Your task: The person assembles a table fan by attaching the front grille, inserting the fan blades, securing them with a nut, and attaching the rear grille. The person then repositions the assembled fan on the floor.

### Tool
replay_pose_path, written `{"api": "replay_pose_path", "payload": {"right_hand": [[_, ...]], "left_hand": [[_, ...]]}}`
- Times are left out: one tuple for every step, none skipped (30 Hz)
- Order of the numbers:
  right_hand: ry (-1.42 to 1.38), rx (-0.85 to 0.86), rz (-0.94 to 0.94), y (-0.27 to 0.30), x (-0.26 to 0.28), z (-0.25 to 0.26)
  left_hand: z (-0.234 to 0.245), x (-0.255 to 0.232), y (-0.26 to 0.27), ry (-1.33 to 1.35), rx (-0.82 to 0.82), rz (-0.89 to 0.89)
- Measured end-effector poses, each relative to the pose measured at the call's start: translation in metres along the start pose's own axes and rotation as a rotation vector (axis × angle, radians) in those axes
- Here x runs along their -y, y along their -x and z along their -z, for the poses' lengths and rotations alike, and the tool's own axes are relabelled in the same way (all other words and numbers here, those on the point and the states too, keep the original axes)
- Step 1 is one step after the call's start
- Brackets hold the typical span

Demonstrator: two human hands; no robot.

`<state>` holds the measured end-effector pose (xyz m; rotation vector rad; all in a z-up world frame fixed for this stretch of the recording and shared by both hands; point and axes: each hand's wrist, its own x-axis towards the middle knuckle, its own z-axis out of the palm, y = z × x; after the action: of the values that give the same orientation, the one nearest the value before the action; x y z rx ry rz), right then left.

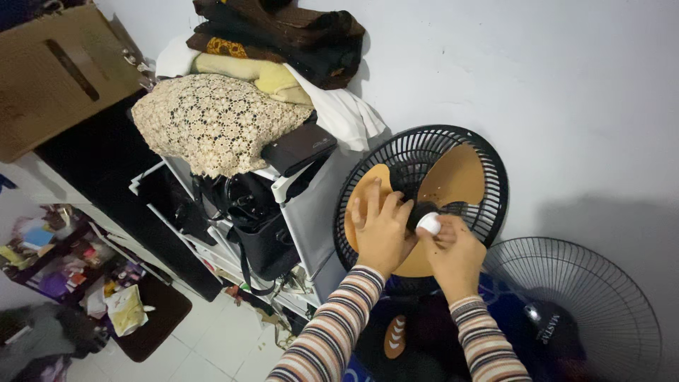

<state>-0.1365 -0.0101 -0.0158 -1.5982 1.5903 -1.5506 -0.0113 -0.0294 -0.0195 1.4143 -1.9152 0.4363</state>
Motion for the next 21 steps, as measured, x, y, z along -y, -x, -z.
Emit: {"api": "replay_pose_path", "payload": {"right_hand": [[0.040, -0.024, 0.017, 0.000, 0.000, 0.001], [0.049, -0.027, 0.045, -0.001, 0.001, 0.002], [0.059, -0.030, 0.072, -0.002, 0.002, 0.003], [0.070, -0.033, 0.098, -0.002, 0.002, 0.003], [0.057, -0.024, 0.116, 0.000, 0.001, 0.002], [0.045, -0.015, 0.135, 0.002, 0.001, 0.002], [0.033, -0.006, 0.154, 0.004, -0.001, 0.001], [0.004, -0.009, 0.171, 0.004, -0.001, -0.002], [-0.025, -0.012, 0.187, 0.004, -0.002, -0.003], [-0.047, -0.020, 0.199, 0.003, -0.002, -0.003], [-0.043, -0.022, 0.198, 0.002, -0.002, -0.004], [-0.034, -0.015, 0.200, 0.001, -0.005, -0.003], [-0.025, -0.007, 0.202, 0.000, -0.006, -0.002], [-0.006, -0.013, 0.211, 0.000, -0.006, -0.003], [0.012, -0.020, 0.220, -0.001, -0.006, -0.003], [0.028, -0.026, 0.233, -0.002, -0.007, -0.004], [0.065, -0.013, 0.250, -0.004, -0.009, -0.004], [0.098, -0.014, 0.260, -0.005, -0.010, -0.006], [0.131, -0.014, 0.270, -0.007, -0.011, -0.009], [0.145, -0.003, 0.269, -0.008, -0.014, -0.010], [0.158, 0.009, 0.268, -0.012, -0.017, -0.012]], "left_hand": [[0.000, -0.001, 0.000, 0.009, 0.007, 0.004], [0.001, 0.000, 0.000, 0.015, 0.013, 0.010], [0.001, 0.001, -0.001, 0.003, 0.009, 0.006], [0.001, 0.000, -0.001, -0.008, 0.006, 0.003], [0.000, 0.000, 0.000, -0.018, 0.003, -0.001], [-0.001, 0.000, 0.000, 0.003, -0.002, 0.002], [-0.001, -0.001, 0.000, 0.023, -0.006, 0.005], [-0.001, 0.003, -0.001, 0.037, -0.013, 0.002], [0.001, 0.006, -0.002, 0.031, -0.008, -0.002], [0.001, 0.005, -0.001, 0.035, 0.002, -0.008], [0.000, 0.005, -0.002, 0.038, 0.011, -0.015], [-0.003, 0.003, -0.002, 0.031, 0.002, -0.011], [-0.007, 0.002, -0.002, 0.024, -0.008, -0.008], [-0.007, 0.001, 0.000, 0.011, -0.015, 0.003], [-0.007, 0.000, 0.001, 0.014, -0.017, 0.017], [-0.009, 0.001, 0.002, 0.012, -0.024, 0.031], [-0.010, 0.002, 0.003, 0.011, -0.031, 0.045], [-0.010, 0.004, 0.002, 0.011, -0.051, 0.039], [-0.010, 0.006, 0.002, 0.010, -0.071, 0.033], [-0.011, 0.006, 0.006, 0.017, -0.080, 0.031], [-0.011, 0.008, 0.009, 0.013, -0.058, 0.047]]}}
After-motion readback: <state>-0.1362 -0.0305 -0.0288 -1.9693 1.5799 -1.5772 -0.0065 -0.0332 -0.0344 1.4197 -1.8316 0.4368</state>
